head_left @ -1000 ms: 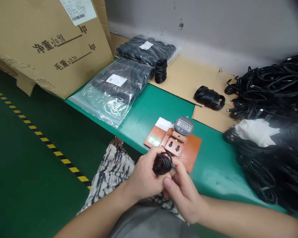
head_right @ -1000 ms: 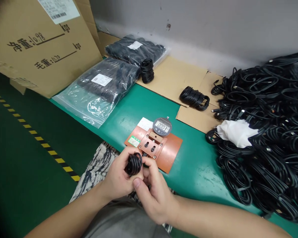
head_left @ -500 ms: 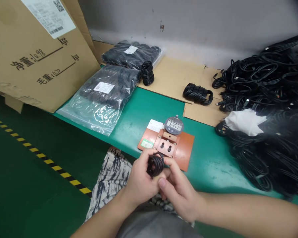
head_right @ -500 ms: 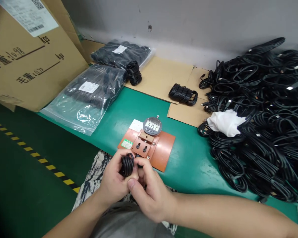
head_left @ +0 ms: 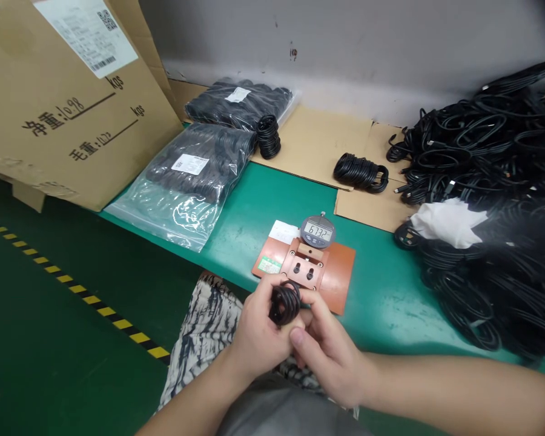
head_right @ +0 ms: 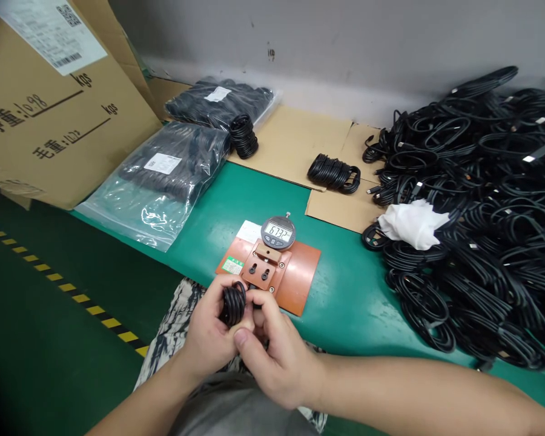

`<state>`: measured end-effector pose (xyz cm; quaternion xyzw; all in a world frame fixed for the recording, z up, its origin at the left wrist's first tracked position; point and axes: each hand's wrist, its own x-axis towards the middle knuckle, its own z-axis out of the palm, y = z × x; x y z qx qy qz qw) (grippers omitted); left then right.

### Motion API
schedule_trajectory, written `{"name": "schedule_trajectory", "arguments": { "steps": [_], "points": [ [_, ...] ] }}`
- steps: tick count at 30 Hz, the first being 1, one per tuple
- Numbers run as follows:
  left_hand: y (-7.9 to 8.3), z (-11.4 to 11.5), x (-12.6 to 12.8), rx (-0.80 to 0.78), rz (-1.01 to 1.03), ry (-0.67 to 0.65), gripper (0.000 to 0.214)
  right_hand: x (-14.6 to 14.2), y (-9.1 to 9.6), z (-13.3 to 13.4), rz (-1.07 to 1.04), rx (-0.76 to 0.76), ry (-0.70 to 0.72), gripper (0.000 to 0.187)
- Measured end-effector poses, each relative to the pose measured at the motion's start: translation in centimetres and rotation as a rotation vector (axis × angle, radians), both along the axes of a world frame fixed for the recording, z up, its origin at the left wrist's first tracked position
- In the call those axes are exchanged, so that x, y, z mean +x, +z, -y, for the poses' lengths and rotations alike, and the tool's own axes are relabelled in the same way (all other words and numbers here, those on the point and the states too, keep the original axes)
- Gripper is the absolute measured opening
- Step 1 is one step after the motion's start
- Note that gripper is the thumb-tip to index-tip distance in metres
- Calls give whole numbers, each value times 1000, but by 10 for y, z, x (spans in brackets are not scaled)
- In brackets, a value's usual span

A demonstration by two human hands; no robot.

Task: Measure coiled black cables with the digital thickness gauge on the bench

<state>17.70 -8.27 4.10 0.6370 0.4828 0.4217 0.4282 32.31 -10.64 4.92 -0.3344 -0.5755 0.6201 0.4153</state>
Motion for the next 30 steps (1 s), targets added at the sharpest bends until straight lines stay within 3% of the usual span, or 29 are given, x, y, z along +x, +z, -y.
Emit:
{"name": "schedule_trajectory", "arguments": {
  "steps": [30],
  "points": [
    [0,-1,0,15,7,0,36,0,3,-1,-38,-55,15,31]
  ]
}}
